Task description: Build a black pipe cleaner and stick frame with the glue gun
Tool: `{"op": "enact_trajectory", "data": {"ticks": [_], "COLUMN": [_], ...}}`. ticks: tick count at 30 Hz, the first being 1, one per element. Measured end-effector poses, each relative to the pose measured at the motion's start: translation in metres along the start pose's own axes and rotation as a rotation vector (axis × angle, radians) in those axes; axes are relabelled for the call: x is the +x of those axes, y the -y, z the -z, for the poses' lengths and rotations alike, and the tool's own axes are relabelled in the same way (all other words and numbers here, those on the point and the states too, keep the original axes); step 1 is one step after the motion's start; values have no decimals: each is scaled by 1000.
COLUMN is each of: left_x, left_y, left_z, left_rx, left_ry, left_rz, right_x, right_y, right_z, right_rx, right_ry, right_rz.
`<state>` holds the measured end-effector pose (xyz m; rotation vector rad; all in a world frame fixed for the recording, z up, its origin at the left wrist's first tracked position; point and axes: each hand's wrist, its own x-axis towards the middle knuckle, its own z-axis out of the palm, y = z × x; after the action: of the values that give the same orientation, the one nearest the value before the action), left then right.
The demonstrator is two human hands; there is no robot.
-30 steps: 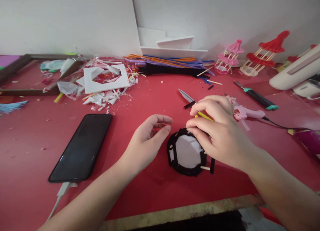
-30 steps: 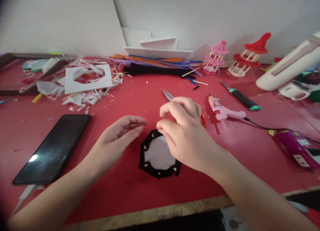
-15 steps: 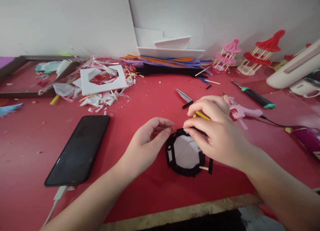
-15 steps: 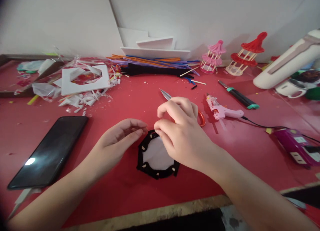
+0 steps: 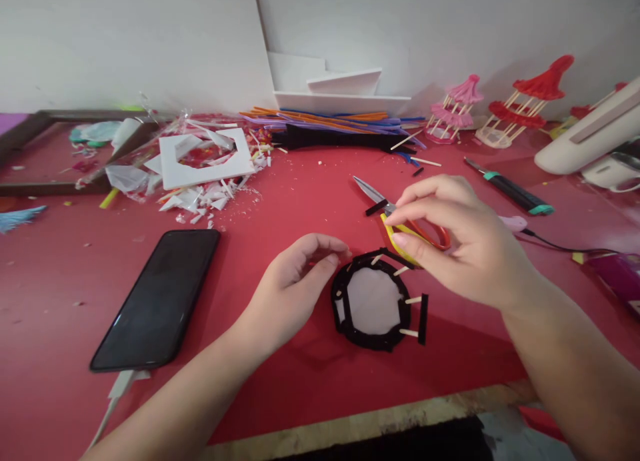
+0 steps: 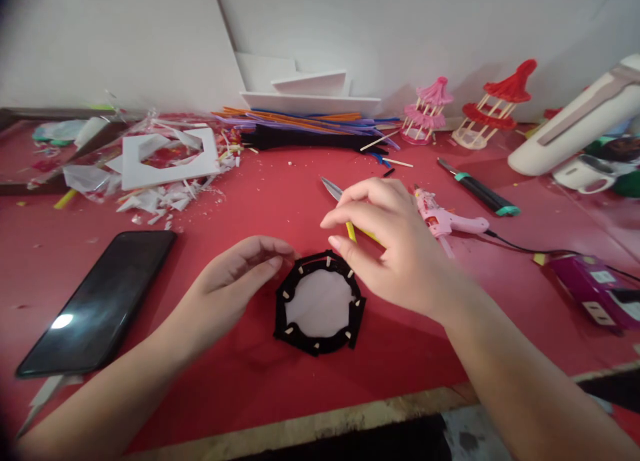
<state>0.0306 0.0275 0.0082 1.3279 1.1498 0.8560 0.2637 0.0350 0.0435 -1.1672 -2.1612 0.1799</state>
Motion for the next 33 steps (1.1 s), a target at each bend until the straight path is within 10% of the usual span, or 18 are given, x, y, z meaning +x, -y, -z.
{"op": "enact_trajectory", "data": {"ticks": [12, 22, 33], "left_x": [-2, -2, -2], "left_y": [0, 1, 1], "left_z": [2, 1, 2], "left_rx": [57, -29, 3], "left_ry": [12, 24, 27], "left_rz": [-11, 15, 6], "right_x": [-1, -6, -6], "right_y": [-2, 7, 8], "right_z": [-24, -10, -16], "right_rx": [211, -22, -72], "right_ry": [69, -49, -10], "right_rz": [-177, 267, 267]}}
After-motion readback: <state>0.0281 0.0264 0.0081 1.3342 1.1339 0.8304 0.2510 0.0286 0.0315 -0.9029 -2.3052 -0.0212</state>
